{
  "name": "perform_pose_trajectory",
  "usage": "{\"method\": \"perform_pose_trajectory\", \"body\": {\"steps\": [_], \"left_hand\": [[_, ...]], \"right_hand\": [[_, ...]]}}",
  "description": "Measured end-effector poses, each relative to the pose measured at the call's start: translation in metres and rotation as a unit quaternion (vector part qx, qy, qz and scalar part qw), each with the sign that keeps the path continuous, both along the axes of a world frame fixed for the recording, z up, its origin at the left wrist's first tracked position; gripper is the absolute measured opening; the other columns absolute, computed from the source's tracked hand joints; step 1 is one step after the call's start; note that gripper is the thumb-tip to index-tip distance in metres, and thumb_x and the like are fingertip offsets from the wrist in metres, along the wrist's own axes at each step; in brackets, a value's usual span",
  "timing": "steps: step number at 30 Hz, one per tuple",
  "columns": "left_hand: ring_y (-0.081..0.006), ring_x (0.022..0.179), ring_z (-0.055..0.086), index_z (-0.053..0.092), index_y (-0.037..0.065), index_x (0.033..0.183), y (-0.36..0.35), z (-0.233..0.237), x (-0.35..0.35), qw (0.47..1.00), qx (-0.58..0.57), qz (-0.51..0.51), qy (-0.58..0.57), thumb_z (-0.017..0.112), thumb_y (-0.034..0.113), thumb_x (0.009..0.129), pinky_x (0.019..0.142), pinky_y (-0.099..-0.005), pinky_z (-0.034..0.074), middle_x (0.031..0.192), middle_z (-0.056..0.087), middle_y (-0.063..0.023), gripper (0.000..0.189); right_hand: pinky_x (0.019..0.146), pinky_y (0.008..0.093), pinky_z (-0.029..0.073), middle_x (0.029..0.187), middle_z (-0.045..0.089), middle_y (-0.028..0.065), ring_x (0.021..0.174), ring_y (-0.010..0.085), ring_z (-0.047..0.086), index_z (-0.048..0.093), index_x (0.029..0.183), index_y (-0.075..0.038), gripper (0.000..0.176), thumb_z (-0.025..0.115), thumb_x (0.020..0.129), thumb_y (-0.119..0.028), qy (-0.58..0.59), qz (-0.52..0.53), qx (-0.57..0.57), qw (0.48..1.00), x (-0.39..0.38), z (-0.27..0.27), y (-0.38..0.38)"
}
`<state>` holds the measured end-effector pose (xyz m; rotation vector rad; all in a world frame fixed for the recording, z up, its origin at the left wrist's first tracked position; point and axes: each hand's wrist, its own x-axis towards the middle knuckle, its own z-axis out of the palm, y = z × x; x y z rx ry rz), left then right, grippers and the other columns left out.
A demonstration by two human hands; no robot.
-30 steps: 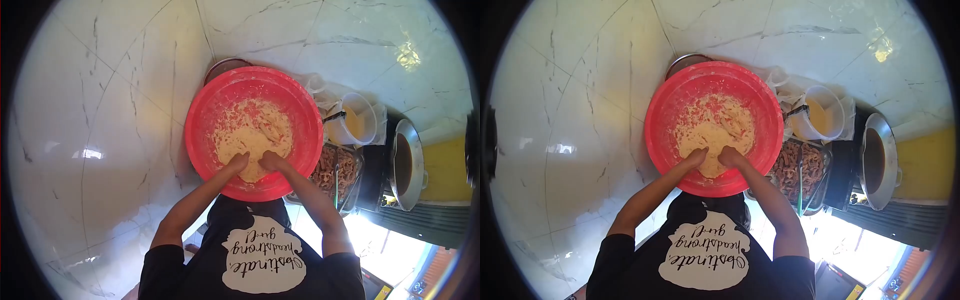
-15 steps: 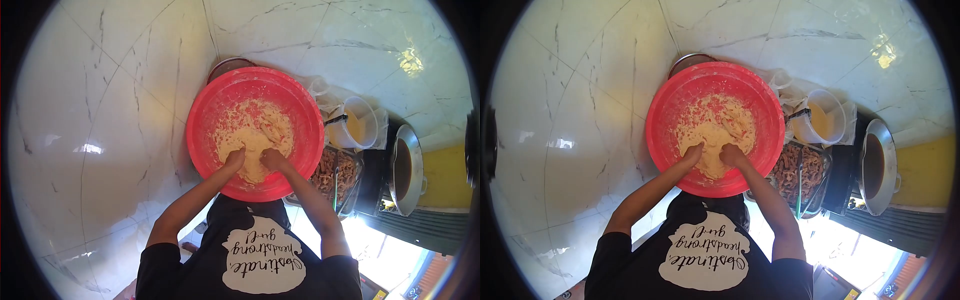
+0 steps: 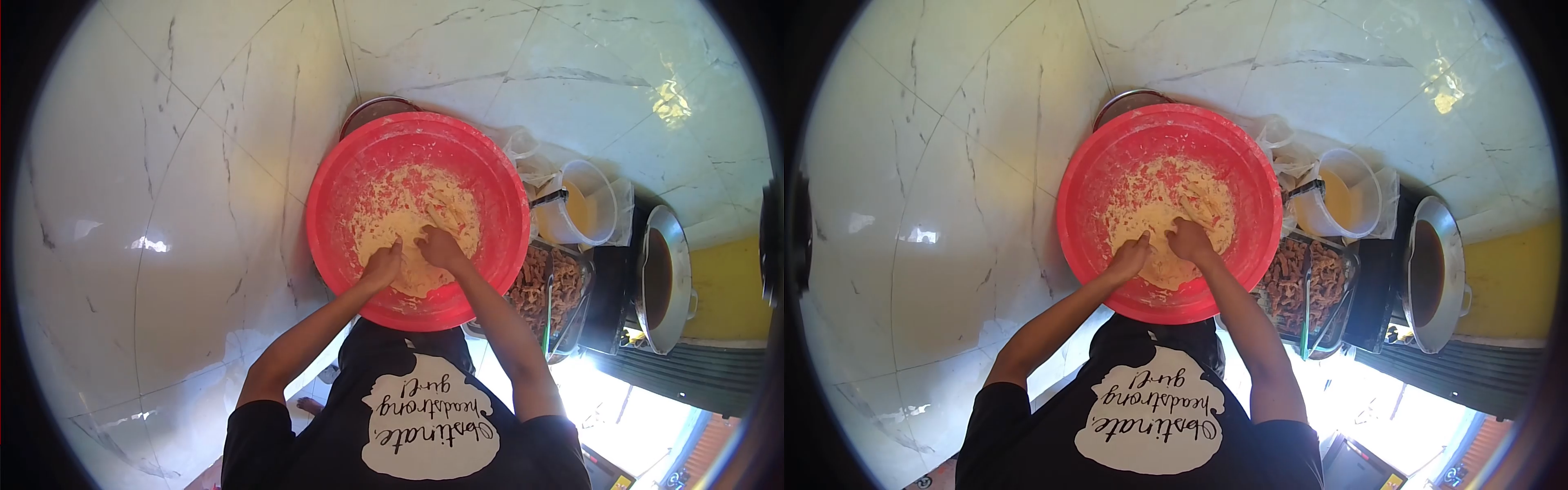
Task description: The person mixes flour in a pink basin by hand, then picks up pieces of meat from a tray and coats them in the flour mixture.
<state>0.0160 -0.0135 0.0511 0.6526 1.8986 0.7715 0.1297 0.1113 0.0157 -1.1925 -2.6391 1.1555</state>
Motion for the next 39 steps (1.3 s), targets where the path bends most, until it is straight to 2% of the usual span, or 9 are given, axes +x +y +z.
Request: {"method": "perform_pose_trajectory", "body": {"steps": [10,15,18,21,25,27,34,36,39], "left_hand": [[-0.0382,0.092,0.056,0.058,-0.007,0.094,0.001,-0.009,-0.010,0.991,-0.047,-0.060,0.105,0.039,0.042,0.085,0.082,-0.0427,0.041,0.096,0.058,-0.0272,0.054],[-0.0373,0.095,0.056,0.058,-0.010,0.095,0.003,-0.027,-0.012,0.998,-0.040,-0.033,0.025,0.040,0.041,0.085,0.082,-0.0404,0.042,0.096,0.058,-0.0289,0.055],[-0.0346,0.096,0.056,0.056,-0.010,0.099,0.008,-0.053,-0.013,0.997,-0.070,0.008,-0.044,0.040,0.039,0.085,0.083,-0.0390,0.042,0.100,0.058,-0.0259,0.053],[-0.0311,0.091,0.058,0.055,-0.008,0.102,0.007,-0.128,0.001,0.972,-0.001,0.131,-0.196,0.040,0.039,0.086,0.079,-0.0386,0.044,0.098,0.059,-0.0208,0.052],[-0.0265,0.077,0.059,0.054,-0.005,0.103,0.015,-0.069,0.027,0.921,-0.038,0.201,-0.330,0.038,0.040,0.088,0.068,-0.0374,0.046,0.093,0.059,-0.0165,0.050],[-0.0238,0.065,0.058,0.054,-0.003,0.104,0.019,-0.052,0.030,0.905,-0.058,0.230,-0.352,0.034,0.043,0.090,0.059,-0.0363,0.047,0.085,0.058,-0.0147,0.052],[-0.0247,0.068,0.060,0.060,-0.004,0.095,0.013,-0.031,0.017,0.963,-0.050,0.203,-0.169,0.032,0.052,0.088,0.063,-0.0340,0.048,0.088,0.059,-0.0175,0.063],[-0.0273,0.086,0.060,0.064,-0.002,0.091,0.009,-0.031,0.006,0.982,-0.072,0.109,-0.140,0.030,0.055,0.087,0.075,-0.0345,0.046,0.095,0.059,-0.0207,0.066],[-0.0283,0.100,0.055,0.059,-0.001,0.105,0.009,-0.034,-0.002,0.991,-0.113,0.058,-0.052,0.026,0.057,0.087,0.084,-0.0366,0.042,0.106,0.057,-0.0206,0.069]], "right_hand": [[0.084,0.0364,0.045,0.101,0.059,0.0173,0.095,0.0308,0.057,0.056,0.109,-0.007,0.049,0.069,0.067,-0.028,-0.242,0.285,-0.054,0.926,0.001,0.017,-0.041],[0.078,0.0333,0.048,0.093,0.063,0.0156,0.090,0.0262,0.060,0.058,0.108,-0.006,0.047,0.068,0.063,-0.011,-0.055,0.231,-0.151,0.959,0.023,0.017,-0.021],[0.075,0.0335,0.049,0.088,0.064,0.0166,0.088,0.0245,0.061,0.059,0.106,-0.004,0.042,0.062,0.064,-0.005,-0.164,0.251,-0.258,0.918,0.021,0.051,-0.010],[0.072,0.0352,0.050,0.088,0.063,0.0180,0.087,0.0257,0.062,0.060,0.101,-0.001,0.035,0.058,0.067,-0.009,-0.149,0.068,-0.094,0.982,0.022,0.048,-0.013],[0.067,0.0361,0.051,0.087,0.062,0.0211,0.085,0.0279,0.062,0.060,0.095,0.002,0.030,0.054,0.073,-0.018,-0.231,0.058,-0.032,0.971,0.013,0.020,-0.025],[0.063,0.0363,0.051,0.084,0.062,0.0209,0.078,0.0275,0.062,0.060,0.091,0.004,0.033,0.049,0.079,-0.024,-0.186,-0.064,-0.215,0.957,0.004,0.028,-0.027],[0.058,0.0323,0.049,0.076,0.059,0.0156,0.063,0.0217,0.056,0.059,0.088,0.005,0.033,0.047,0.080,-0.025,-0.003,-0.072,-0.380,0.922,0.022,0.013,0.000],[0.059,0.0327,0.050,0.077,0.061,0.0175,0.068,0.0244,0.060,0.058,0.092,0.005,0.033,0.048,0.079,-0.024,-0.062,0.134,-0.216,0.965,0.021,0.017,0.009],[0.058,0.0352,0.051,0.079,0.061,0.0204,0.073,0.0280,0.063,0.058,0.092,0.006,0.034,0.047,0.078,-0.023,-0.178,0.051,-0.111,0.976,0.020,0.030,0.001]]}}
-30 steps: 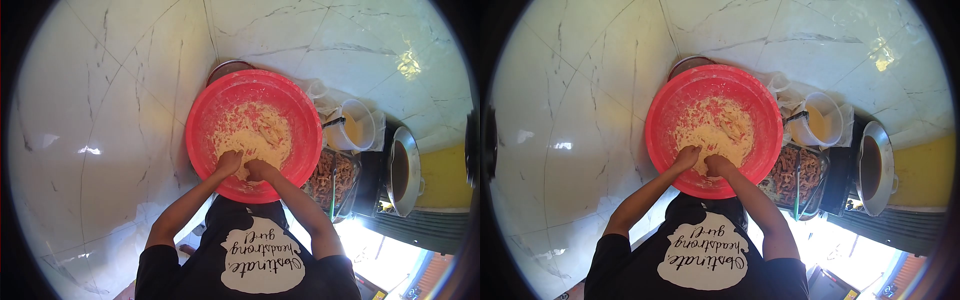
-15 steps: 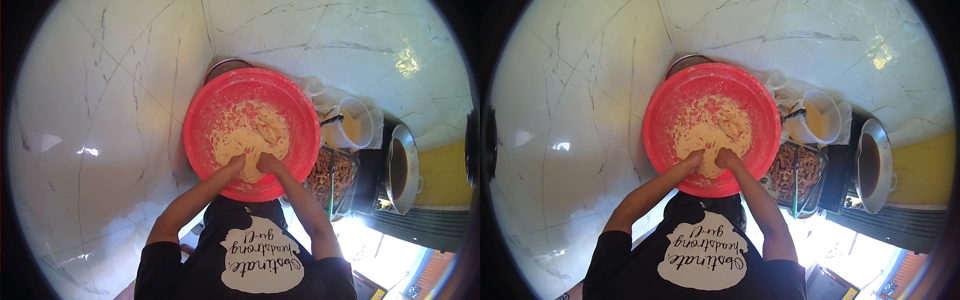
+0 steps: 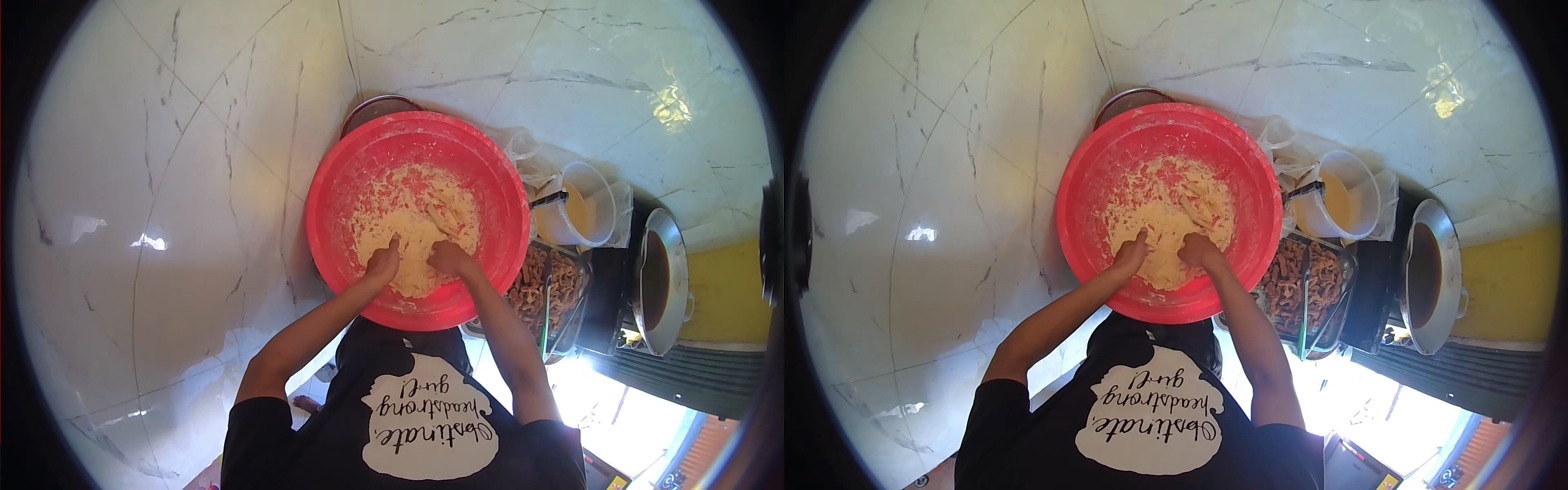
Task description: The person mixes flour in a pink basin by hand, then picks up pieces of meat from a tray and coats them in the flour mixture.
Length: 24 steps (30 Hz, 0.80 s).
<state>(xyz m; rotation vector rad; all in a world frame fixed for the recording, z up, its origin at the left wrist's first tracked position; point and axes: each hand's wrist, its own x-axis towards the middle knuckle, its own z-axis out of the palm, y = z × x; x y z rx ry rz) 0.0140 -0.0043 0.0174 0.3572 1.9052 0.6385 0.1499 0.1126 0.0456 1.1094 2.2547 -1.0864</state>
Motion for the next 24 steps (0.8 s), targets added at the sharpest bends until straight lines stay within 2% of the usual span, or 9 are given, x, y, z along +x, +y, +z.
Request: {"method": "perform_pose_trajectory", "body": {"steps": [1,3,6,13,16,18,19,22,24], "left_hand": [[-0.0283,0.100,0.055,0.059,-0.001,0.105,0.001,0.000,0.003,1.000,0.001,0.000,0.000,0.026,0.057,0.087,0.084,-0.0366,0.042,0.106,0.057,-0.0206,0.069],[-0.0274,0.100,0.054,0.051,-0.001,0.115,0.004,0.001,0.016,0.968,-0.019,0.152,-0.199,0.023,0.058,0.087,0.084,-0.0379,0.041,0.112,0.054,-0.0190,0.071],[-0.0272,0.099,0.055,0.043,-0.003,0.121,0.012,0.022,0.030,0.950,0.008,0.170,-0.261,0.024,0.060,0.086,0.084,-0.0380,0.042,0.115,0.051,-0.0190,0.075],[-0.0322,0.103,0.052,0.051,-0.009,0.110,0.007,0.006,0.018,0.992,0.014,0.088,-0.090,0.019,0.063,0.085,0.087,-0.0376,0.039,0.111,0.053,-0.0240,0.083],[-0.0330,0.108,0.049,0.053,-0.009,0.108,0.004,-0.006,0.009,0.997,0.018,0.030,-0.075,0.017,0.064,0.084,0.089,-0.0370,0.037,0.112,0.052,-0.0265,0.085],[-0.0310,0.112,0.047,0.049,-0.009,0.113,0.006,-0.002,0.004,0.999,-0.015,0.010,-0.036,0.019,0.063,0.085,0.090,-0.0366,0.037,0.119,0.047,-0.0263,0.084],[-0.0310,0.112,0.047,0.049,-0.009,0.113,0.006,-0.018,0.007,0.999,-0.014,0.010,-0.036,0.019,0.063,0.085,0.090,-0.0366,0.037,0.119,0.047,-0.0263,0.084],[-0.0291,0.113,0.046,0.045,-0.008,0.118,0.012,-0.042,0.021,0.968,0.054,0.153,-0.190,0.022,0.062,0.085,0.091,-0.0366,0.036,0.123,0.044,-0.0249,0.081],[-0.0239,0.102,0.054,0.036,0.007,0.128,0.018,-0.032,0.029,0.926,0.030,0.191,-0.325,0.023,0.060,0.087,0.083,-0.0378,0.046,0.112,0.054,-0.0147,0.069]], "right_hand": [[0.058,0.0352,0.051,0.079,0.061,0.0204,0.073,0.0280,0.063,0.058,0.092,0.006,0.034,0.047,0.078,-0.023,0.000,0.000,0.001,1.000,-0.003,0.003,-0.005],[0.056,0.0368,0.051,0.081,0.061,0.0231,0.075,0.0304,0.063,0.058,0.089,0.008,0.033,0.047,0.078,-0.021,-0.057,-0.069,-0.086,0.992,-0.010,0.006,-0.019],[0.053,0.0366,0.051,0.078,0.061,0.0220,0.068,0.0284,0.063,0.058,0.086,0.008,0.030,0.049,0.078,-0.019,0.009,-0.077,-0.027,0.997,-0.022,-0.021,-0.029],[0.057,0.0365,0.050,0.078,0.061,0.0207,0.073,0.0262,0.062,0.059,0.087,0.007,0.032,0.051,0.079,-0.023,0.119,-0.190,-0.218,0.950,-0.007,-0.010,-0.008],[0.058,0.0356,0.050,0.079,0.061,0.0206,0.078,0.0257,0.062,0.059,0.086,0.006,0.035,0.051,0.079,-0.027,0.039,-0.103,-0.193,0.975,0.002,-0.013,0.001],[0.056,0.0354,0.049,0.079,0.060,0.0196,0.075,0.0248,0.062,0.058,0.083,0.006,0.038,0.052,0.079,-0.030,0.049,0.009,0.071,0.996,0.008,-0.043,0.005],[0.056,0.0354,0.049,0.079,0.060,0.0196,0.075,0.0248,0.062,0.058,0.083,0.006,0.038,0.052,0.079,-0.030,0.049,0.009,0.072,0.996,0.008,-0.047,0.003],[0.054,0.0358,0.049,0.078,0.060,0.0199,0.073,0.0248,0.063,0.058,0.081,0.007,0.038,0.050,0.081,-0.031,-0.006,-0.002,0.073,0.997,-0.005,-0.040,-0.009],[0.052,0.0351,0.049,0.075,0.059,0.0186,0.068,0.0241,0.062,0.058,0.082,0.007,0.037,0.049,0.083,-0.029,-0.051,-0.142,-0.156,0.976,-0.015,-0.017,-0.013]]}}
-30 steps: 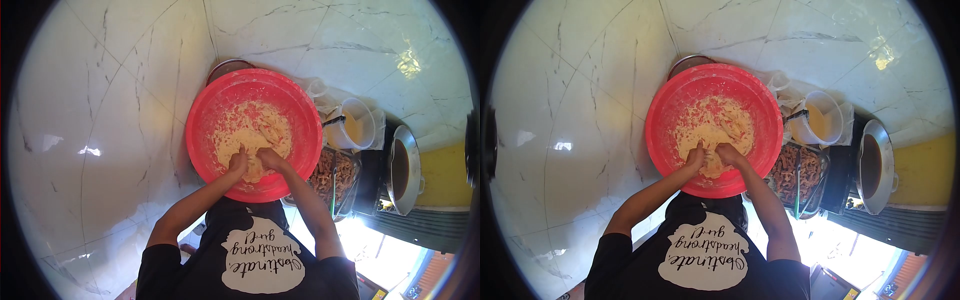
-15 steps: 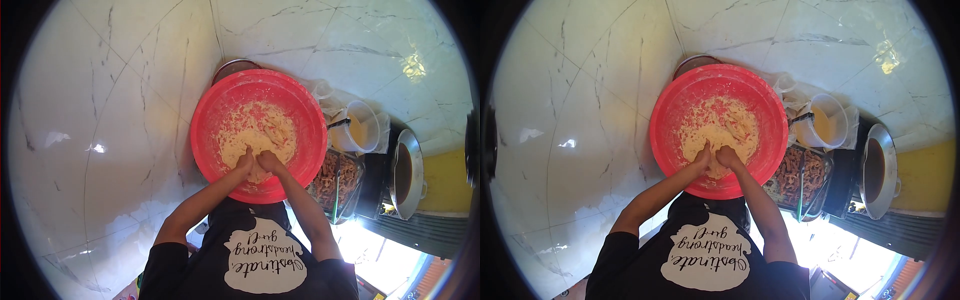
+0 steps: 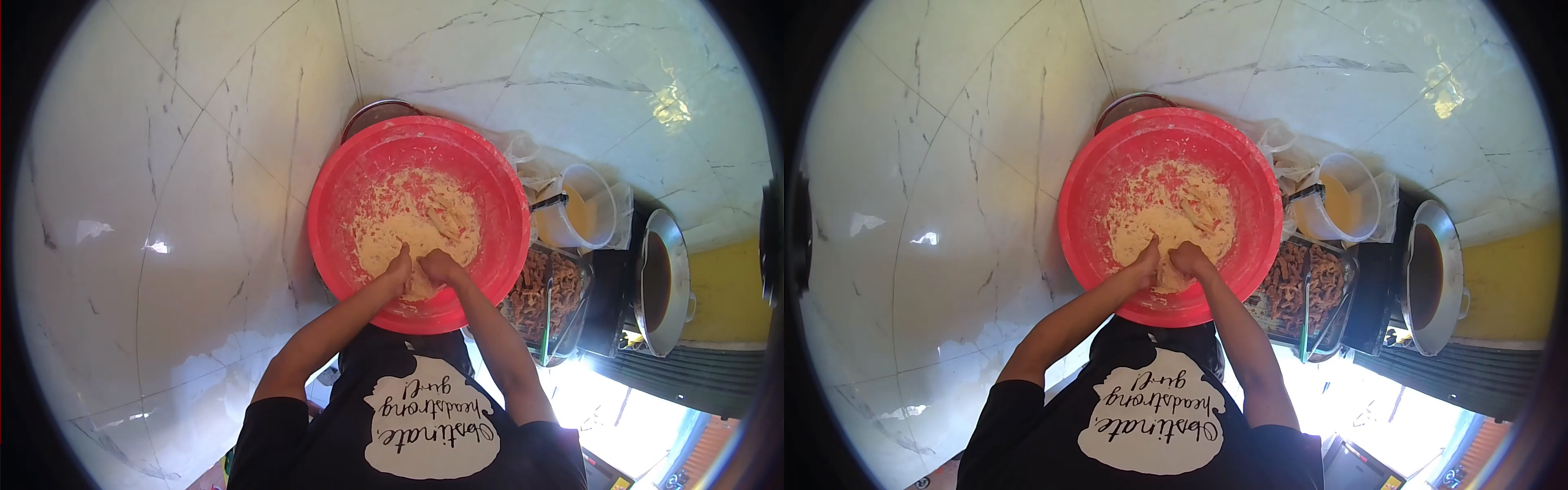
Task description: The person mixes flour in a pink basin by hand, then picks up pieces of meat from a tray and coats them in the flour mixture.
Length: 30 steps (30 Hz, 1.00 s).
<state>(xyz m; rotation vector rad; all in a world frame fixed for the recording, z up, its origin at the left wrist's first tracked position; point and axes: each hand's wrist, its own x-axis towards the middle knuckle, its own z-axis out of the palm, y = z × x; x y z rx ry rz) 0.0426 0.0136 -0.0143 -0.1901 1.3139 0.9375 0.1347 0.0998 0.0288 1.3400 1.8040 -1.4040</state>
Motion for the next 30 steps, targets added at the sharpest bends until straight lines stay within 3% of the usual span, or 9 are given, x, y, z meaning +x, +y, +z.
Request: {"method": "perform_pose_trajectory", "body": {"steps": [6,10,13,15,19,22,24,28,30], "left_hand": [[-0.0272,0.101,0.051,0.050,-0.005,0.114,-0.005,-0.016,-0.004,0.982,0.010,-0.009,0.187,0.018,0.064,0.085,0.085,-0.0353,0.041,0.109,0.052,-0.0208,0.081],[-0.0284,0.106,0.050,0.053,-0.005,0.112,-0.012,0.033,-0.017,0.976,-0.014,-0.087,0.201,0.016,0.064,0.085,0.084,-0.0356,0.041,0.112,0.052,-0.0217,0.082],[-0.0281,0.108,0.050,0.050,-0.005,0.114,-0.011,0.012,-0.018,0.960,-0.017,-0.123,0.249,0.017,0.063,0.085,0.084,-0.0361,0.041,0.113,0.053,-0.0209,0.082],[-0.0278,0.105,0.051,0.048,-0.006,0.116,-0.008,0.008,-0.006,0.987,-0.048,0.044,0.145,0.017,0.063,0.085,0.084,-0.0365,0.041,0.111,0.054,-0.0201,0.081],[-0.0192,0.074,0.052,0.055,0.001,0.108,-0.004,0.012,-0.004,0.996,-0.067,0.012,0.065,0.018,0.063,0.085,0.059,-0.0355,0.044,0.081,0.055,-0.0121,0.076],[-0.0193,0.072,0.052,0.055,0.000,0.107,-0.005,0.014,-0.006,0.976,-0.082,-0.004,0.200,0.018,0.064,0.085,0.063,-0.0358,0.044,0.077,0.056,-0.0111,0.077],[-0.0295,0.102,0.053,0.052,0.000,0.114,-0.015,0.032,-0.010,0.968,-0.028,-0.039,0.246,0.017,0.058,0.087,0.086,-0.0374,0.039,0.105,0.057,-0.0197,0.074],[-0.0299,0.101,0.053,0.055,-0.001,0.110,-0.026,0.039,-0.029,0.955,0.003,-0.057,0.289,0.017,0.057,0.088,0.087,-0.0375,0.039,0.105,0.057,-0.0195,0.073],[-0.0304,0.103,0.052,0.052,-0.002,0.114,-0.028,0.059,-0.036,0.958,0.014,-0.054,0.281,0.017,0.055,0.089,0.089,-0.0374,0.037,0.108,0.056,-0.0201,0.072]], "right_hand": [[0.049,0.0312,0.048,0.062,0.054,0.0117,0.050,0.0218,0.054,0.059,0.080,0.007,0.037,0.048,0.084,-0.028,0.191,-0.133,-0.019,0.972,0.008,-0.005,0.003],[0.050,0.0321,0.049,0.061,0.057,0.0130,0.052,0.0239,0.057,0.060,0.082,0.008,0.036,0.047,0.082,-0.026,0.150,-0.071,-0.042,0.985,0.011,0.006,0.012],[0.051,0.0335,0.049,0.065,0.060,0.0156,0.057,0.0265,0.061,0.060,0.084,0.008,0.036,0.047,0.081,-0.025,0.047,0.080,0.153,0.984,0.012,-0.011,0.014],[0.048,0.0355,0.049,0.067,0.062,0.0182,0.057,0.0291,0.062,0.059,0.082,0.011,0.038,0.046,0.080,-0.024,0.073,0.310,0.173,0.932,0.016,-0.018,0.007],[0.049,0.0352,0.048,0.066,0.061,0.0194,0.053,0.0289,0.060,0.058,0.079,0.012,0.040,0.044,0.081,-0.025,0.030,0.039,0.086,0.995,-0.003,0.010,-0.014],[0.053,0.0343,0.047,0.064,0.059,0.0205,0.058,0.0280,0.060,0.057,0.077,0.014,0.042,0.046,0.081,-0.027,0.063,-0.035,0.034,0.997,-0.006,0.013,-0.011],[0.059,0.0336,0.047,0.069,0.060,0.0192,0.066,0.0254,0.060,0.059,0.083,0.010,0.042,0.049,0.081,-0.030,0.147,-0.126,0.011,0.981,-0.001,-0.001,-0.004],[0.067,0.0350,0.047,0.079,0.061,0.0187,0.077,0.0266,0.061,0.060,0.091,0.004,0.039,0.056,0.079,-0.032,0.164,0.012,0.115,0.980,0.002,-0.024,0.008],[0.074,0.0359,0.046,0.091,0.062,0.0186,0.084,0.0297,0.060,0.060,0.098,-0.001,0.039,0.062,0.074,-0.031,0.178,0.099,0.310,0.929,-0.002,-0.019,-0.003]]}}
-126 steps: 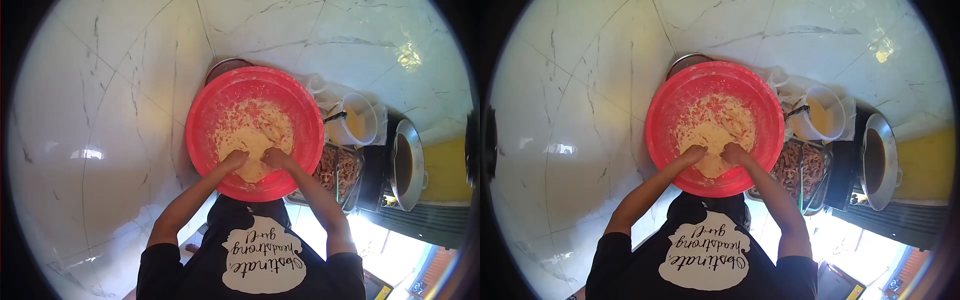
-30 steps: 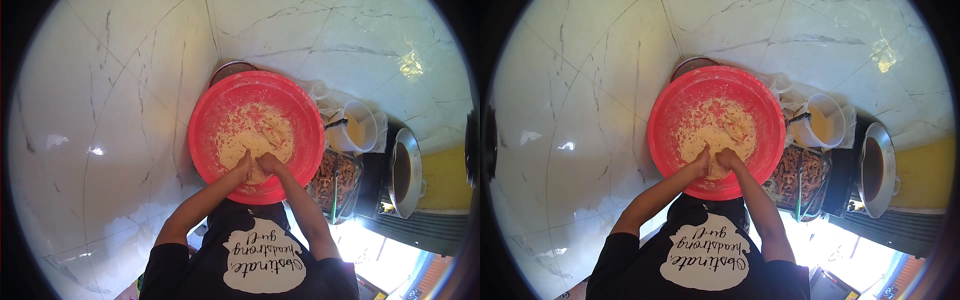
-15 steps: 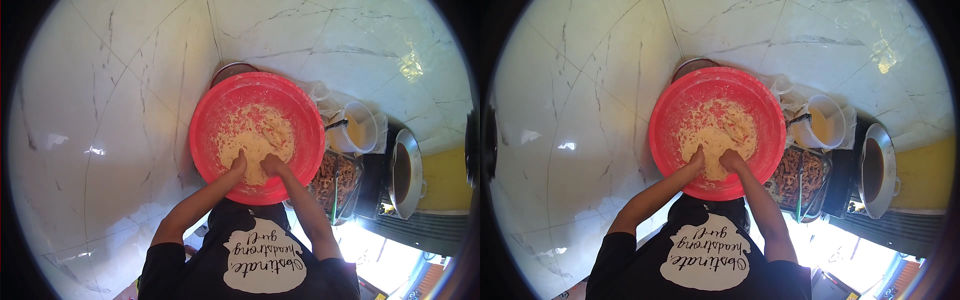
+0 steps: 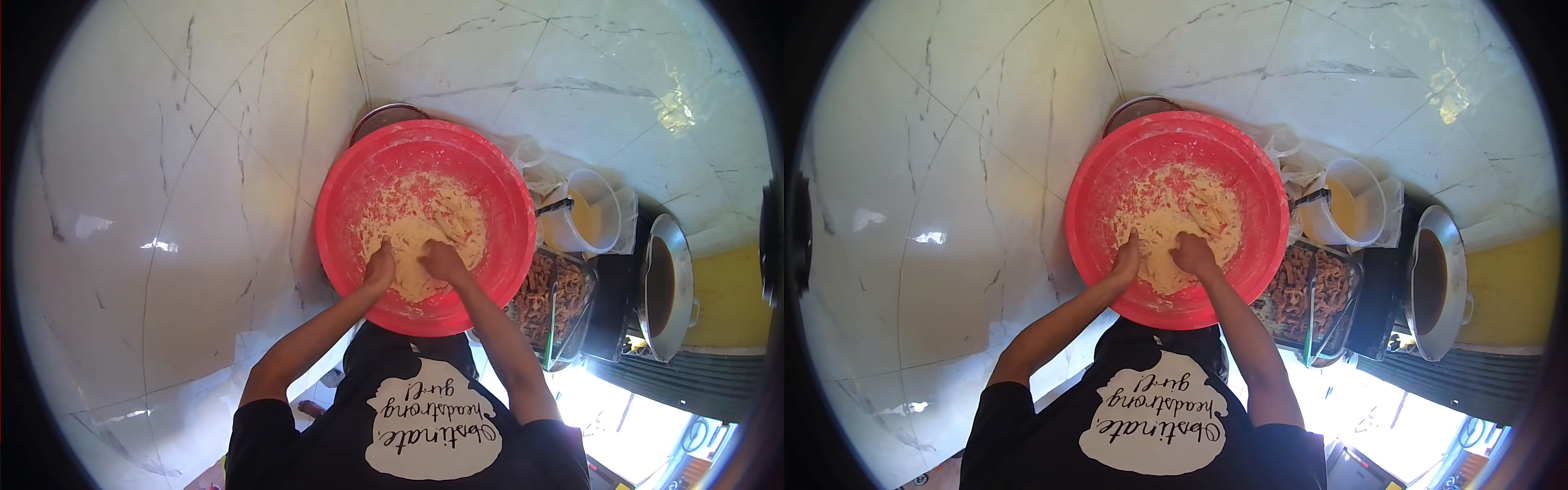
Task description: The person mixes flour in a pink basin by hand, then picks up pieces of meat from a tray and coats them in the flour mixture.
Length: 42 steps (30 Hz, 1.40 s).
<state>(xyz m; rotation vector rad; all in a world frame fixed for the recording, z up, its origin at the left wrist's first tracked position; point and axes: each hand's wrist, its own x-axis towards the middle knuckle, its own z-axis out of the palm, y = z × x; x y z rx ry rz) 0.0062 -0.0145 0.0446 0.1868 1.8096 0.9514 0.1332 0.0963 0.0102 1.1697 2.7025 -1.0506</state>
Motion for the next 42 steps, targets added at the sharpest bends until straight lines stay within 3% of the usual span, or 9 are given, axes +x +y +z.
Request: {"method": "perform_pose_trajectory", "body": {"steps": [3,13,15,21,24,27,31,33,42], "left_hand": [[-0.0314,0.105,0.050,0.049,-0.003,0.116,0.002,-0.033,-0.007,0.999,0.008,0.020,0.029,0.018,0.054,0.089,0.091,-0.0374,0.035,0.110,0.055,-0.0208,0.071],[-0.0320,0.112,0.046,0.046,-0.003,0.120,0.006,-0.004,-0.004,0.999,-0.027,-0.006,0.040,0.019,0.054,0.090,0.093,-0.0368,0.033,0.120,0.048,-0.0213,0.070],[-0.0311,0.113,0.046,0.044,-0.004,0.121,0.009,-0.007,-0.004,0.999,-0.044,-0.009,0.013,0.021,0.053,0.090,0.093,-0.0369,0.034,0.122,0.047,-0.0208,0.069],[-0.0298,0.112,0.047,0.041,-0.005,0.123,0.017,-0.139,0.011,0.986,-0.004,0.087,-0.144,0.026,0.052,0.089,0.092,-0.0381,0.037,0.124,0.045,-0.0210,0.069],[-0.0314,0.111,0.048,0.041,-0.006,0.123,0.022,-0.017,0.035,0.970,-0.031,0.127,-0.207,0.025,0.053,0.088,0.092,-0.0380,0.037,0.125,0.044,-0.0221,0.070],[-0.0235,0.085,0.057,0.043,0.000,0.122,0.024,-0.094,0.033,0.992,-0.080,0.059,-0.075,0.022,0.059,0.087,0.071,-0.0356,0.044,0.103,0.055,-0.0159,0.071],[-0.0335,0.102,0.053,0.056,-0.004,0.106,0.011,-0.033,0.028,0.998,-0.067,-0.001,0.021,0.017,0.060,0.086,0.089,-0.0393,0.038,0.109,0.055,-0.0238,0.077],[-0.0325,0.097,0.055,0.060,-0.003,0.098,0.000,-0.046,0.014,0.992,-0.014,-0.122,-0.006,0.014,0.061,0.086,0.086,-0.0394,0.039,0.098,0.059,-0.0222,0.080],[-0.0296,0.099,0.054,0.061,-0.003,0.098,-0.003,-0.041,-0.003,0.996,-0.002,-0.085,0.019,0.016,0.058,0.088,0.087,-0.0370,0.037,0.098,0.059,-0.0201,0.076]], "right_hand": [[0.079,0.0365,0.046,0.094,0.061,0.0198,0.090,0.0320,0.058,0.059,0.103,-0.002,0.043,0.068,0.068,-0.025,-0.118,0.171,-0.032,0.978,-0.013,0.010,-0.020],[0.079,0.0353,0.047,0.097,0.062,0.0166,0.091,0.0307,0.059,0.062,0.101,-0.005,0.039,0.070,0.064,-0.013,-0.030,0.203,-0.120,0.971,0.009,0.036,-0.011],[0.076,0.0346,0.048,0.095,0.063,0.0154,0.087,0.0294,0.061,0.062,0.100,-0.004,0.035,0.065,0.067,-0.010,-0.037,0.214,-0.238,0.947,0.015,0.047,-0.004],[0.072,0.0349,0.049,0.087,0.063,0.0205,0.079,0.0306,0.062,0.061,0.096,0.002,0.032,0.053,0.079,-0.024,-0.231,0.016,-0.168,0.958,0.006,0.038,-0.006],[0.069,0.0374,0.050,0.079,0.062,0.0251,0.077,0.0316,0.062,0.062,0.086,0.004,0.038,0.047,0.083,-0.030,-0.132,-0.100,-0.174,0.971,-0.004,0.032,-0.022],[0.067,0.0405,0.048,0.080,0.061,0.0262,0.076,0.0337,0.062,0.062,0.081,0.004,0.041,0.044,0.086,-0.032,-0.039,-0.006,-0.087,0.995,0.000,-0.010,-0.013],[0.071,0.0416,0.046,0.086,0.061,0.0250,0.080,0.0352,0.060,0.063,0.081,0.003,0.042,0.043,0.087,-0.033,-0.043,-0.078,-0.301,0.949,0.005,0.028,0.006],[0.077,0.0395,0.045,0.093,0.061,0.0216,0.086,0.0340,0.059,0.062,0.090,0.001,0.040,0.051,0.082,-0.037,-0.093,0.083,-0.090,0.988,0.003,0.016,0.013],[0.081,0.0368,0.046,0.099,0.060,0.0181,0.095,0.0305,0.057,0.059,0.105,-0.004,0.048,0.073,0.064,-0.025,-0.152,0.209,-0.073,0.963,-0.004,0.031,-0.033]]}}
